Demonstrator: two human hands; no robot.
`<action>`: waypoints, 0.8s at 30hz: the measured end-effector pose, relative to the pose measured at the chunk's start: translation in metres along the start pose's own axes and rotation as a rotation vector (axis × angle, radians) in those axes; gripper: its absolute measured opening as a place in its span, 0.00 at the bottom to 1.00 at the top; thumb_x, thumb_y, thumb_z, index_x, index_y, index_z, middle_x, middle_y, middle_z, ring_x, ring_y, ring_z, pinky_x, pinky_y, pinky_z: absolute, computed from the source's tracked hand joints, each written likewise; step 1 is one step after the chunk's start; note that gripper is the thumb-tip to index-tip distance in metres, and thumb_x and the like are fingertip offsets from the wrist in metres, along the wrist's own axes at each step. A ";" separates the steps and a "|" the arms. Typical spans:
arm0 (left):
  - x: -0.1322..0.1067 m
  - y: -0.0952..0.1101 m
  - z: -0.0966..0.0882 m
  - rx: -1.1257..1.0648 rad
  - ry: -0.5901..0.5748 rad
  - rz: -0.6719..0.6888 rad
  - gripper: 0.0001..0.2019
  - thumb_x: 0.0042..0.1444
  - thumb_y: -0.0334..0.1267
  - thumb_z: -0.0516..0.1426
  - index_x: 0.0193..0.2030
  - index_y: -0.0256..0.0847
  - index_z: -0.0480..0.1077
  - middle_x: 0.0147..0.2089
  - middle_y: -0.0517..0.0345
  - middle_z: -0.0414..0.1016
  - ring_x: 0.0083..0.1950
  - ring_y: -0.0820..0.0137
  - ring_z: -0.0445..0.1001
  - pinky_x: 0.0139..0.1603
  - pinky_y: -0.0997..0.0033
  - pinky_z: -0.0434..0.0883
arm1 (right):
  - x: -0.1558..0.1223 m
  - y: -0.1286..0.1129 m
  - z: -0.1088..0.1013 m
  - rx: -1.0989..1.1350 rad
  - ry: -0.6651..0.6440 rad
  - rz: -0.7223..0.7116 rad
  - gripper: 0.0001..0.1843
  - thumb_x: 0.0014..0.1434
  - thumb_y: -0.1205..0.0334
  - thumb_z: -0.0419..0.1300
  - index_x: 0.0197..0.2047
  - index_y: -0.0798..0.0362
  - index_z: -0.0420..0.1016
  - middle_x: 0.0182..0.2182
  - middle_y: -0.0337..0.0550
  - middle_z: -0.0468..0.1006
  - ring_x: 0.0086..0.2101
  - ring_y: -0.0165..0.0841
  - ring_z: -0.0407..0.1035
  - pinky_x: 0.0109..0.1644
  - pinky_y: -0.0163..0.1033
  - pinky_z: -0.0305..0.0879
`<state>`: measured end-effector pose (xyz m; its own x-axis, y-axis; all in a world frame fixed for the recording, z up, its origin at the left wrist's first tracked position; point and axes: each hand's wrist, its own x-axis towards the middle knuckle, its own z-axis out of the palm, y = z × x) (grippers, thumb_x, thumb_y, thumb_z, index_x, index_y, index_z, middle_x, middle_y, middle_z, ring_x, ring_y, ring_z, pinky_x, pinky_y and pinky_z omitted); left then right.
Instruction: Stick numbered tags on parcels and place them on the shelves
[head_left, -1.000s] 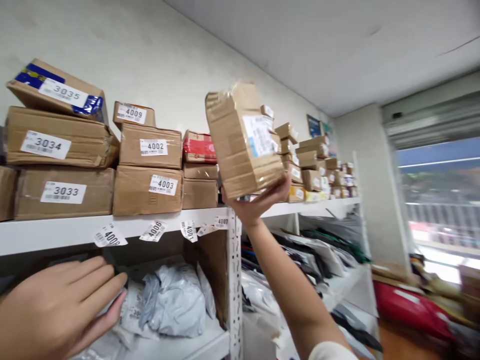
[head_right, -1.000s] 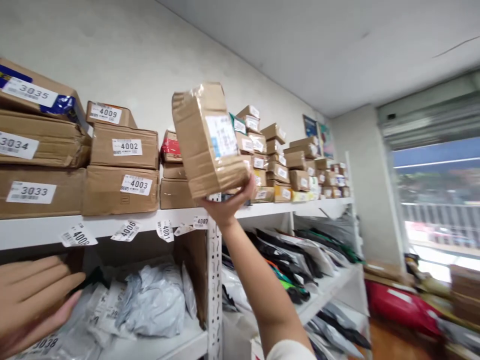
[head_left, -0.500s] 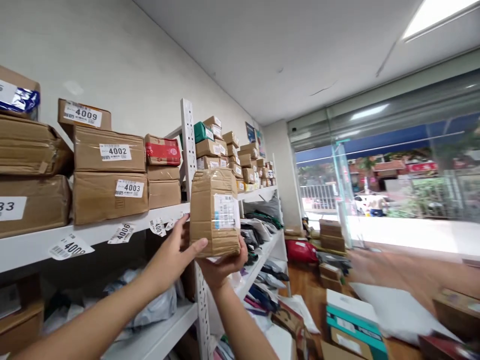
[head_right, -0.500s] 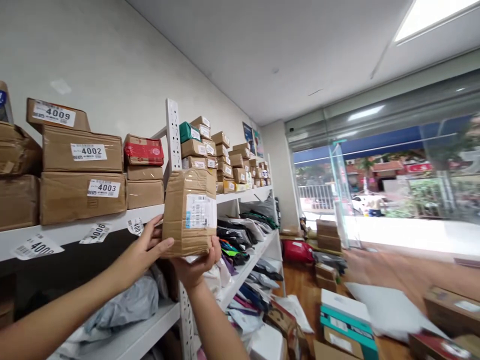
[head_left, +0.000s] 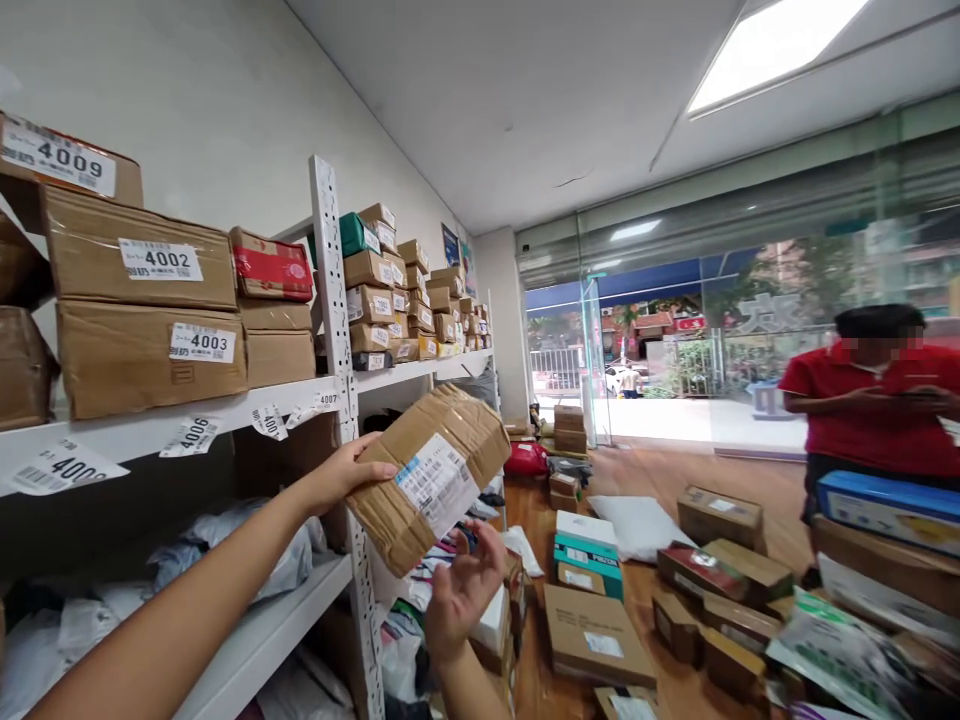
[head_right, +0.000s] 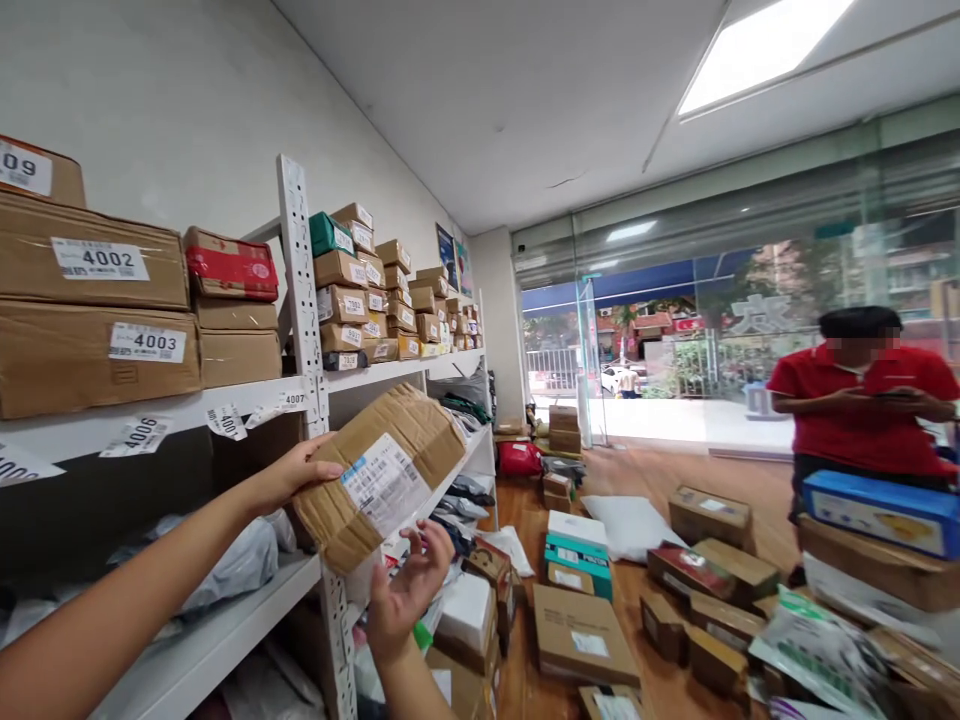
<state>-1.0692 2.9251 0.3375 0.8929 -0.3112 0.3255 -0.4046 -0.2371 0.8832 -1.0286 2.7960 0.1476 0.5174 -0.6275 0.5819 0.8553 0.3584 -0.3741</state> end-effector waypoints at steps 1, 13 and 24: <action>0.001 0.000 -0.001 0.035 -0.034 -0.037 0.32 0.42 0.47 0.68 0.54 0.38 0.66 0.49 0.52 0.76 0.50 0.58 0.74 0.50 0.63 0.70 | 0.005 -0.006 -0.005 0.051 0.013 0.154 0.31 0.52 0.46 0.62 0.57 0.45 0.62 0.55 0.51 0.67 0.54 0.43 0.67 0.58 0.55 0.65; 0.017 -0.005 0.011 0.151 -0.274 -0.237 0.34 0.40 0.47 0.69 0.55 0.41 0.68 0.49 0.55 0.77 0.50 0.58 0.75 0.47 0.66 0.72 | 0.007 -0.027 -0.039 0.054 -0.061 0.546 0.35 0.52 0.45 0.65 0.60 0.50 0.66 0.50 0.51 0.77 0.50 0.40 0.73 0.59 0.47 0.66; 0.015 -0.004 -0.001 0.157 -0.273 -0.241 0.31 0.40 0.46 0.69 0.53 0.41 0.70 0.47 0.56 0.77 0.48 0.60 0.75 0.46 0.66 0.72 | 0.007 -0.021 -0.029 0.032 -0.055 0.563 0.33 0.51 0.43 0.66 0.56 0.50 0.69 0.47 0.50 0.79 0.48 0.40 0.74 0.56 0.45 0.69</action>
<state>-1.0543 2.9223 0.3388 0.8893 -0.4573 -0.0048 -0.2343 -0.4646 0.8539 -1.0440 2.7642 0.1384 0.8938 -0.2965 0.3364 0.4470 0.6487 -0.6159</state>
